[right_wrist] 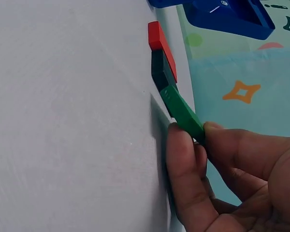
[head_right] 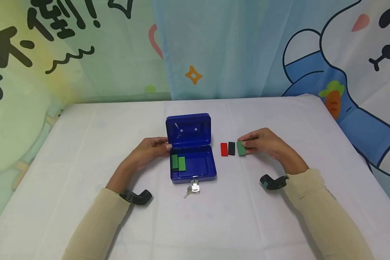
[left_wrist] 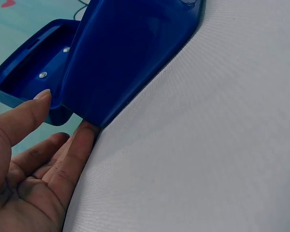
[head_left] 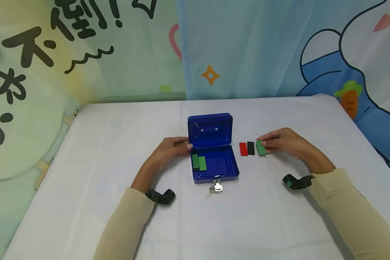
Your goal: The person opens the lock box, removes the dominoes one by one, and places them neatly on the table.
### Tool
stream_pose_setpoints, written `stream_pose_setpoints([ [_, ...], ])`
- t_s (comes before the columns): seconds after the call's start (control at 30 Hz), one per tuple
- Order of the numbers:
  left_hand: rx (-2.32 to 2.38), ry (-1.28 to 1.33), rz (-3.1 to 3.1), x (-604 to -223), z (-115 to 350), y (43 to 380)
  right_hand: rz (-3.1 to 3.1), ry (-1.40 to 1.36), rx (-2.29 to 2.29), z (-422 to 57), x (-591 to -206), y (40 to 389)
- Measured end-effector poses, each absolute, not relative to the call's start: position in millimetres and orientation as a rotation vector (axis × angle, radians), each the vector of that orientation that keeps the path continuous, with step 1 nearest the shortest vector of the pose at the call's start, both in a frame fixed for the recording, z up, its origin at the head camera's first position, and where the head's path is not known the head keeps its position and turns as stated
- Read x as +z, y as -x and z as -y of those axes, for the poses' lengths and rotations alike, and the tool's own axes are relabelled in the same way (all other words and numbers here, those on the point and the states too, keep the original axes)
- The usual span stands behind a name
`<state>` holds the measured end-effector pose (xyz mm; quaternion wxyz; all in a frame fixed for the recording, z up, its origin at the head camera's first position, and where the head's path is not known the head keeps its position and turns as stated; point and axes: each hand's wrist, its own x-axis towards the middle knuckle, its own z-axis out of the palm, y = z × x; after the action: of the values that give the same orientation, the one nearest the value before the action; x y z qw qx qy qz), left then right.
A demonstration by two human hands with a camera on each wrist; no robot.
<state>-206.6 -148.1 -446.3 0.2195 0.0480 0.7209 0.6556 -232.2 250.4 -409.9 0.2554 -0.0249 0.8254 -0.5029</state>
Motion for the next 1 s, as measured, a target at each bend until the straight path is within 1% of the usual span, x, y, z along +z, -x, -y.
stream_pose_setpoints([
  [0.23,1.82,-0.132,-1.996,-447.1,146.8,206.3,-2.303,0.067,-1.285,-248.2,-407.0,232.6],
  [0.63,1.829,-0.117,-1.986,-444.9,147.1,205.7,-2.33,0.012,-1.299,-247.4,-409.4,231.2],
  [0.9,1.833,-0.117,-1.982,-443.8,147.5,205.1,-2.464,0.052,-1.105,-238.9,-404.4,230.4],
  [1.0,1.827,-0.113,-1.988,-443.2,147.6,204.7,-2.468,0.04,-1.098,-238.0,-404.6,230.3],
])
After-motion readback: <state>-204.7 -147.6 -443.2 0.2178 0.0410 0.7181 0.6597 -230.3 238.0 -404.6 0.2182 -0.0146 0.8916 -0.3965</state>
